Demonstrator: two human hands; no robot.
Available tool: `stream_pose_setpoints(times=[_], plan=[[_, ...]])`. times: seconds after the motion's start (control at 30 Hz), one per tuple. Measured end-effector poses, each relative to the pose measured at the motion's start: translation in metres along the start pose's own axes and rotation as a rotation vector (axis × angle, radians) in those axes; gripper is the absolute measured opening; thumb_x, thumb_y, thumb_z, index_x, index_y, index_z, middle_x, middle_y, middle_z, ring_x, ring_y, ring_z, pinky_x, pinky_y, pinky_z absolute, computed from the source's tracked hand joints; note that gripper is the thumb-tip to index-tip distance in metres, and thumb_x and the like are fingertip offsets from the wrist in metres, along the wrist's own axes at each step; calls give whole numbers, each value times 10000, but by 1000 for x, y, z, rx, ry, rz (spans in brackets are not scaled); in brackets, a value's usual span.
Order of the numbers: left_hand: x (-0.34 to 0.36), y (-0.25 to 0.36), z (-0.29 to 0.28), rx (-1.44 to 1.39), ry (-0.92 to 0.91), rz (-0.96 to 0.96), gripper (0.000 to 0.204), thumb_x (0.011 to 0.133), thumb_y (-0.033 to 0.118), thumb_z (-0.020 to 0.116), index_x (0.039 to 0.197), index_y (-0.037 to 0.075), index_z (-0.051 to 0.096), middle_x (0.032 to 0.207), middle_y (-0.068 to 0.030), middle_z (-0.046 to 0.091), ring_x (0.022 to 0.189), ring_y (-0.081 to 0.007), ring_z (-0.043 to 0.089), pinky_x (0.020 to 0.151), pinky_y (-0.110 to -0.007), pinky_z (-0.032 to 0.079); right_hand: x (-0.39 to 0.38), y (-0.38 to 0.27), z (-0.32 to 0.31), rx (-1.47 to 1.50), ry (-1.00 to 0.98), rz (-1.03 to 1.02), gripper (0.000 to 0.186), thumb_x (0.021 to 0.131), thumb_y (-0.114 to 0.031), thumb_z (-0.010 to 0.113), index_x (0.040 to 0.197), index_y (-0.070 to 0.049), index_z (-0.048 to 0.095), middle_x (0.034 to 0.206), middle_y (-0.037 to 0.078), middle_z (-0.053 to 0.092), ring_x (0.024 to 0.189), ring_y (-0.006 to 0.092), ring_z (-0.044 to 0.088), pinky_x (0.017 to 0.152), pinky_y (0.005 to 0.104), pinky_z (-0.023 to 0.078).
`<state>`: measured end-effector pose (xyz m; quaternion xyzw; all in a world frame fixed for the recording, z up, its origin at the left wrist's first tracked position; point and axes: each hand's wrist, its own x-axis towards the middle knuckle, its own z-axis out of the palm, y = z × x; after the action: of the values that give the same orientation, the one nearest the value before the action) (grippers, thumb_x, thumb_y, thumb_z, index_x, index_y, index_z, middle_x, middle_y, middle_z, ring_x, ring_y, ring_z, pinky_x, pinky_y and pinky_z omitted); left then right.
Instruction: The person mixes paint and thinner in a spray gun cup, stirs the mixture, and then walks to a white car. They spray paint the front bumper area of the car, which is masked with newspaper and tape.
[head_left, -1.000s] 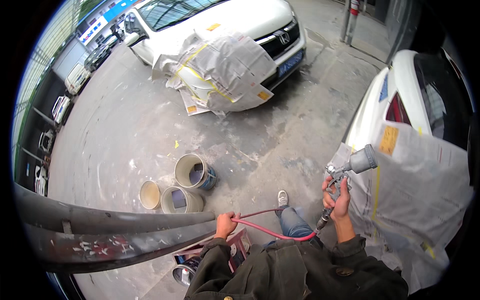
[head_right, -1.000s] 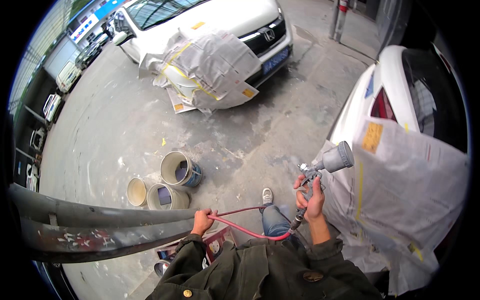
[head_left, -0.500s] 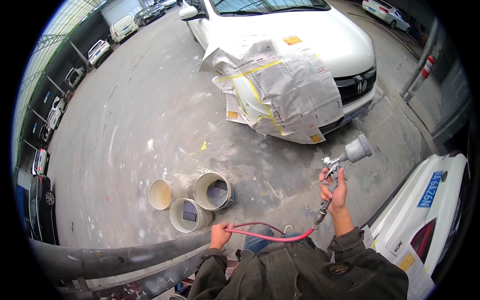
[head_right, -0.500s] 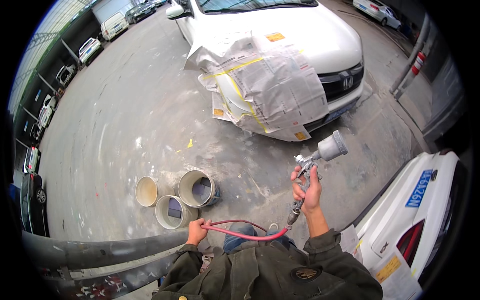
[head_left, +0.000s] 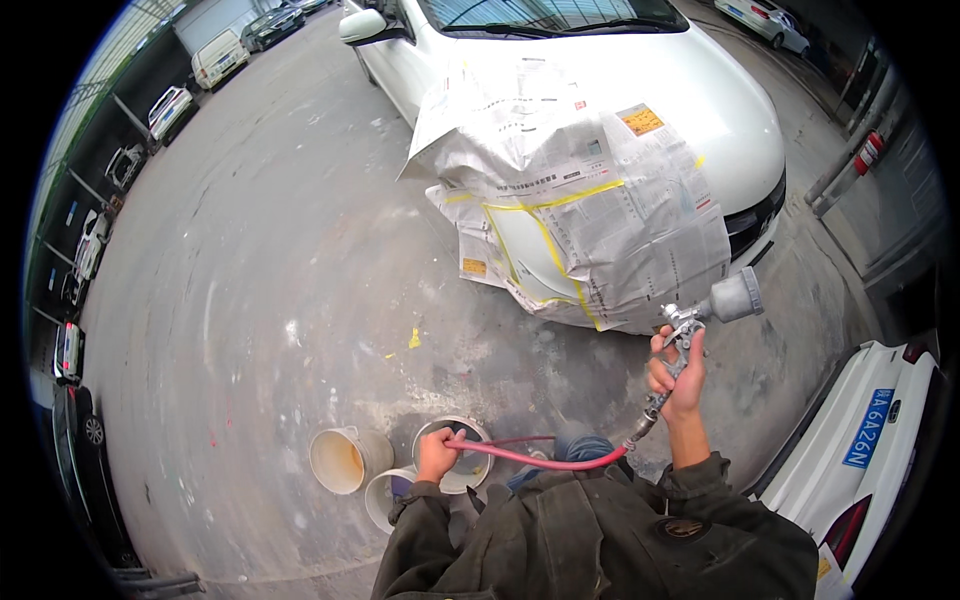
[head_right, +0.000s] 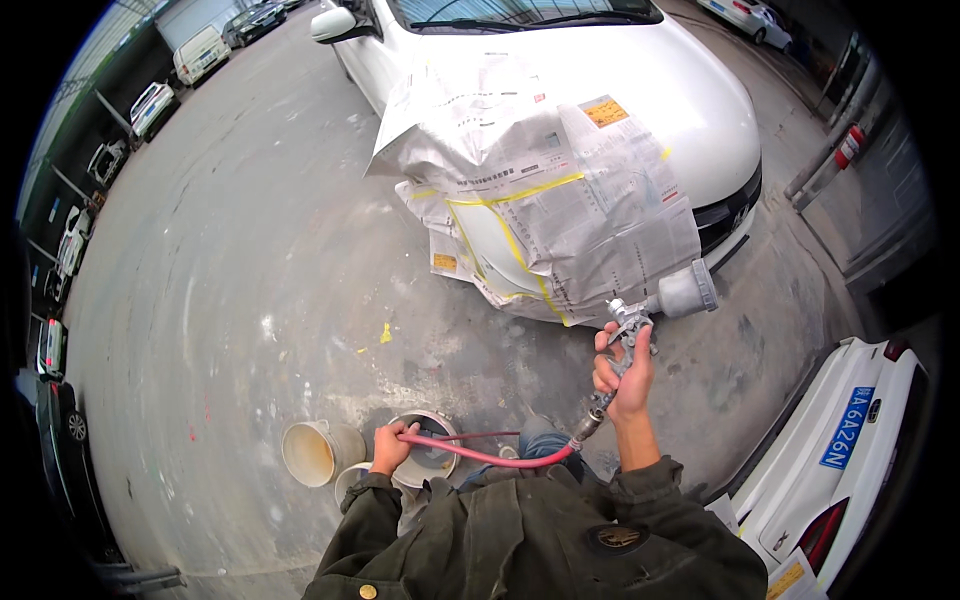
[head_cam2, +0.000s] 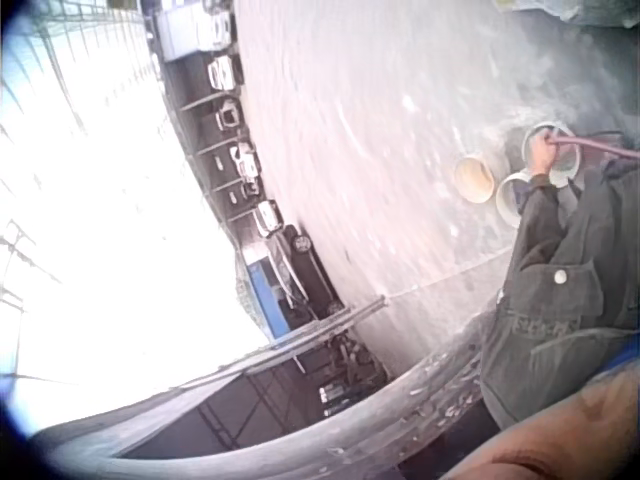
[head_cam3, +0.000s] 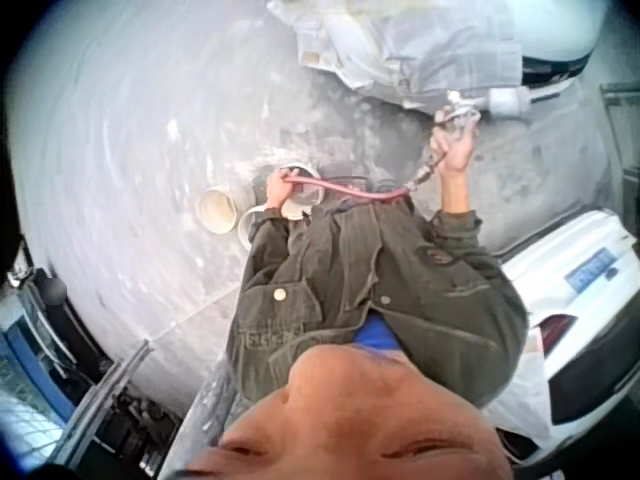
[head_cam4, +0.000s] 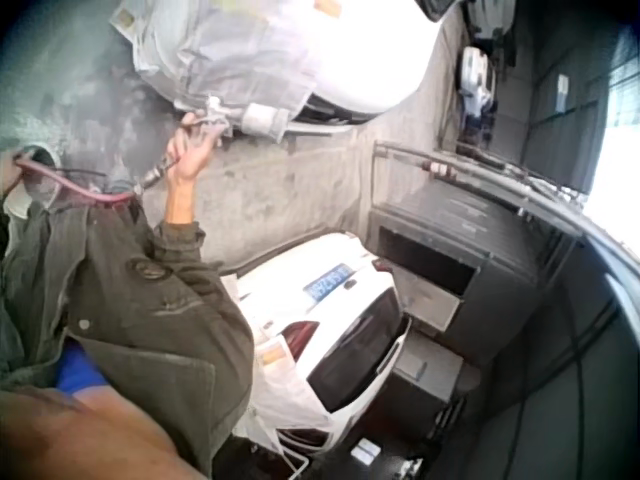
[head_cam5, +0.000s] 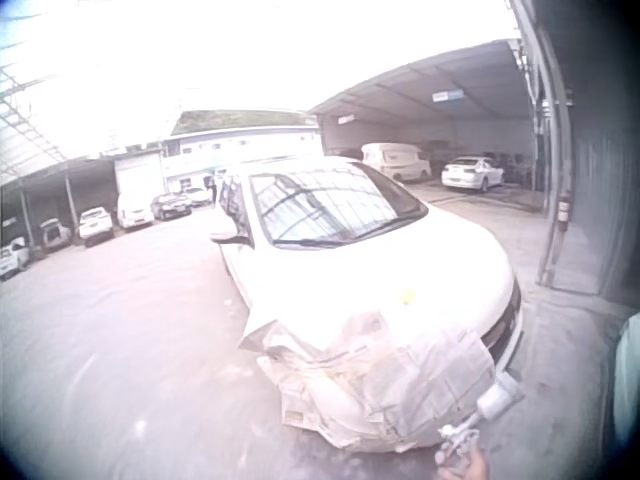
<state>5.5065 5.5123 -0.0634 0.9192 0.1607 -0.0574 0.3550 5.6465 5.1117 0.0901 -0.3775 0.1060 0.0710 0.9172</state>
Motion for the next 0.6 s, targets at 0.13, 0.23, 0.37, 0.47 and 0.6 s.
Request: stream_pose_setpoints(times=[0.13, 0.23, 0.37, 0.47, 0.6], plan=[[104, -4, -5, 66, -15, 77, 379, 803, 310, 730, 610, 16, 591, 568, -211, 552, 555, -409, 559, 510, -434, 435, 68, 4, 23, -6, 43, -62, 551, 983, -600, 299, 1088, -111, 529, 877, 12, 536, 405, 40, 277, 372, 200, 221], [190, -3, -22, 59, -8, 102, 382, 807, 319, 727, 621, 14, 591, 564, -209, 546, 569, -421, 552, 518, -445, 435, 129, 12, 49, 27, 52, -131, 547, 986, -592, 305, 1087, -103, 528, 872, 20, 538, 406, 41, 278, 369, 201, 216], [274, -9, -57, 130, -47, 136, 391, 808, 352, 721, 629, 26, 598, 575, -201, 554, 584, -424, 555, 521, -452, 439, 196, 32, 76, 83, 77, -177, 560, 979, -599, 316, 1092, -92, 526, 869, 28, 537, 406, 43, 277, 362, 202, 216], [330, -21, -75, 140, -153, 188, 410, 816, 375, 705, 637, 27, 586, 579, -201, 550, 590, -428, 550, 528, -466, 434, 224, 45, 111, 116, 120, -221, 565, 982, -598, 308, 1099, -87, 521, 869, 29, 535, 403, 44, 275, 359, 199, 215], [432, -22, -67, 182, -407, 334, 424, 854, 394, 660, 658, 25, 586, 655, -218, 582, 677, -447, 568, 580, -482, 449, 258, 61, 133, 80, 272, -387, 570, 985, -595, 299, 1105, -81, 515, 883, 29, 532, 406, 39, 272, 358, 193, 210]])
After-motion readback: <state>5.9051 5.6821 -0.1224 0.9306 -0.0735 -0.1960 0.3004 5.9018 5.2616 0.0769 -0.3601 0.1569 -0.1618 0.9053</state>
